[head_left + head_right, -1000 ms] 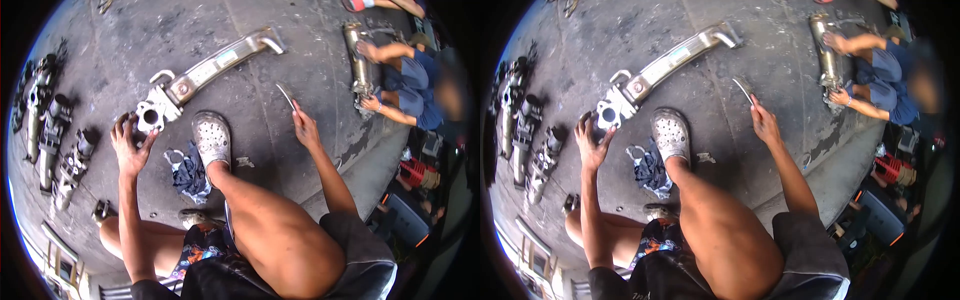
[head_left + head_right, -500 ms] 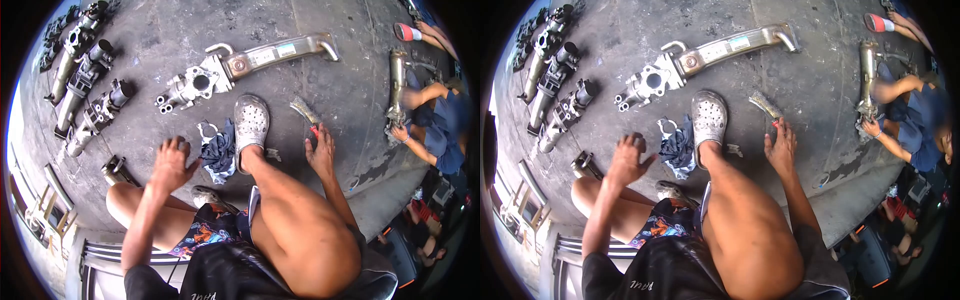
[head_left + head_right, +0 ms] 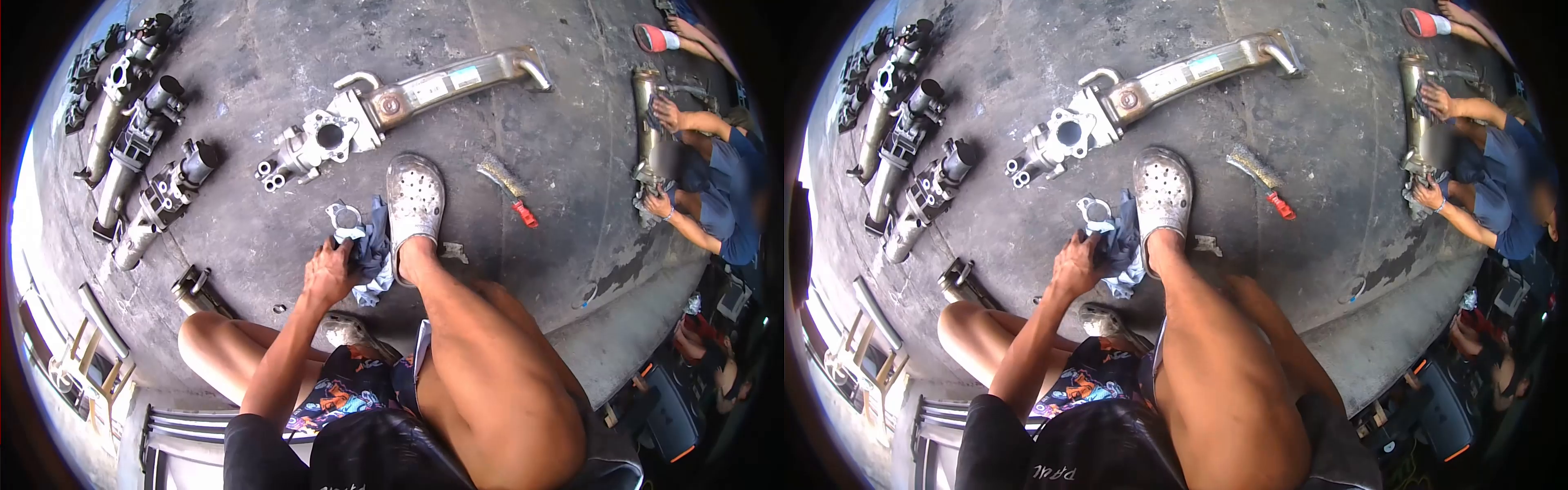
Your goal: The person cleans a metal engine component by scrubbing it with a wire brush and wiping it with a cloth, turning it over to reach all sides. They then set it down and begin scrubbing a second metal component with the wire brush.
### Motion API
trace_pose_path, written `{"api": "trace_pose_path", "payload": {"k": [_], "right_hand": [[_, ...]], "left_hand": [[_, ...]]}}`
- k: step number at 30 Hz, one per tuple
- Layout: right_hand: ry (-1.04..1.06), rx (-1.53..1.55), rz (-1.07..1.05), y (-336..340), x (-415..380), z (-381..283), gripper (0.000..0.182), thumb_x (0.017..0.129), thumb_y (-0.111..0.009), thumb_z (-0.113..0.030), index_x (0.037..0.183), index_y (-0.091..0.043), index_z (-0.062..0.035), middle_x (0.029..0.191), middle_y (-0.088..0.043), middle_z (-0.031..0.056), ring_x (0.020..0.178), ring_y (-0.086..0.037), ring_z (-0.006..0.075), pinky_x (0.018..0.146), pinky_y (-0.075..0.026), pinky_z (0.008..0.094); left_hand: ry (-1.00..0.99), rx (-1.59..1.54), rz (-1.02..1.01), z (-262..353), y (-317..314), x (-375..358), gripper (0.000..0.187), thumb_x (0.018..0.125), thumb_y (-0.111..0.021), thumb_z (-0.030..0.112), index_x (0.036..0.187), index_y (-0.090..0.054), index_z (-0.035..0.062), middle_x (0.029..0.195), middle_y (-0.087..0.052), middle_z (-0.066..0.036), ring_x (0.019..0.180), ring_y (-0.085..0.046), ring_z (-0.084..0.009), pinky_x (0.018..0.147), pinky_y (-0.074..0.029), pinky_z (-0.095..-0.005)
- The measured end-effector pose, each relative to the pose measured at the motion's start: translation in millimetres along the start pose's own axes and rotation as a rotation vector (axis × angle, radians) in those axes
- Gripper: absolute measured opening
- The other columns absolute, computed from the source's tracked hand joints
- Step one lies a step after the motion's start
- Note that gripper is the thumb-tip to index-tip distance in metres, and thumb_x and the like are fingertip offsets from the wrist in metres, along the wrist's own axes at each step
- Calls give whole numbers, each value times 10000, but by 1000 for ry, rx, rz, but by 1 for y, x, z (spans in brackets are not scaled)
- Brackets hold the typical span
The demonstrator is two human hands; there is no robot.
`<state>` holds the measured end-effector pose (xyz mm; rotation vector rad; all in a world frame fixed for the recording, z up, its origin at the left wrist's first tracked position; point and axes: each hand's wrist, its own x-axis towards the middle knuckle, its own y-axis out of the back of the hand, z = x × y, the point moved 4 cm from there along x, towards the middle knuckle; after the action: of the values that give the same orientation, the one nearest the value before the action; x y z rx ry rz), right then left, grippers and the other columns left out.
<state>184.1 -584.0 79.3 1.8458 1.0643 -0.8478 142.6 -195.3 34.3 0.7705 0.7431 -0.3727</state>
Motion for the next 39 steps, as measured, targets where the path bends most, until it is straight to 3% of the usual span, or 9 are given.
{"api": "trace_pose_path", "payload": {"k": [8, 12, 17, 23, 26, 29, 32, 35, 39], "right_hand": [[-117, 276, 96, 10, -28, 17, 336, 956, -664, -67, 1286, -654, -10, 1156, -712, 197, 1019, -715, 253, 880, -555, 388], [157, -321, 364, 53, -17, -52, 353, 866, -799, -187, 1155, -672, -30, 1108, -712, 191, 1044, -688, 358, 884, -550, 445], [386, 243, 295, 125, 14, -185, 772, 813, -837, -358, 1462, -527, -76, 1404, -588, 171, 1325, -545, 291, 1082, -431, 455], [788, 607, 113, 134, 17, -263, 961, 747, -867, -297, 1537, -401, -10, 1517, -480, 178, 1376, -502, 302, 1165, -369, 447], [529, 821, 243, 154, 11, -232, 642, 822, -735, -135, 1395, -512, 50, 1304, -643, 168, 1179, -652, 302, 1059, -496, 409], [460, 1121, 291, 174, 11, -183, 489, 876, -625, -136, 1325, -562, 49, 1215, -683, 177, 1108, -689, 316, 1024, -529, 427], [478, 1325, 255, 181, -4, -158, 455, 911, -562, -212, 1294, -595, 30, 1202, -694, 172, 1105, -688, 315, 1036, -520, 431], [411, 1505, 245, 168, -14, -169, 427, 910, -561, -224, 1257, -626, 15, 1179, -706, 153, 1078, -689, 300, 1009, -528, 425], [546, 1438, 368, 169, -49, -147, 460, 860, -610, -81, 1298, -577, 57, 1265, -667, 190, 1127, -664, 268, 1006, -512, 380]], "left_hand": [[-215, -374, -8, -11, 97, -67, 428, 708, -792, 147, 1100, -666, 33, 1058, -640, -153, 987, -638, -368, 880, -512, -441], [-319, -561, -46, -6, 155, -102, 398, 625, -786, 42, 997, -650, 4, 979, -614, -133, 897, -632, -320, 782, -486, -394], [-627, -731, -43, 48, 172, -86, 420, 594, -792, -2, 976, -618, 13, 974, -599, -122, 881, -611, -297, 795, -493, -396], [-499, -1003, 158, 154, 146, -38, 367, 816, -832, 32, 1105, -606, 34, 1079, -568, -54, 992, -597, -144, 827, -550, -300], [-408, -1385, 224, 170, 142, -15, 443, 913, -800, 300, 1234, -602, 66, 1092, -618, -78, 884, -635, -153, 736, -541, -296], [-434, -1255, 309, 127, 155, 13, 426, 951, -756, 315, 1273, -610, 77, 1117, -636, -70, 943, -661, -152, 757, -545, -288], [-488, -591, 276, 101, 122, 19, 675, 797, -877, 295, 1364, -579, 81, 1343, -621, -135, 1232, -602, -329, 1002, -510, -428], [-592, -530, 149, 131, 72, 17, 961, 705, -932, 238, 1515, -443, 74, 1511, -487, -171, 1423, -434, -352, 1186, -346, -463], [-667, -312, 283, 147, 35, 57, 1037, 613, -859, 115, 1528, -382, 12, 1534, -444, -243, 1411, -411, -443, 1187, -314, -494]]}}
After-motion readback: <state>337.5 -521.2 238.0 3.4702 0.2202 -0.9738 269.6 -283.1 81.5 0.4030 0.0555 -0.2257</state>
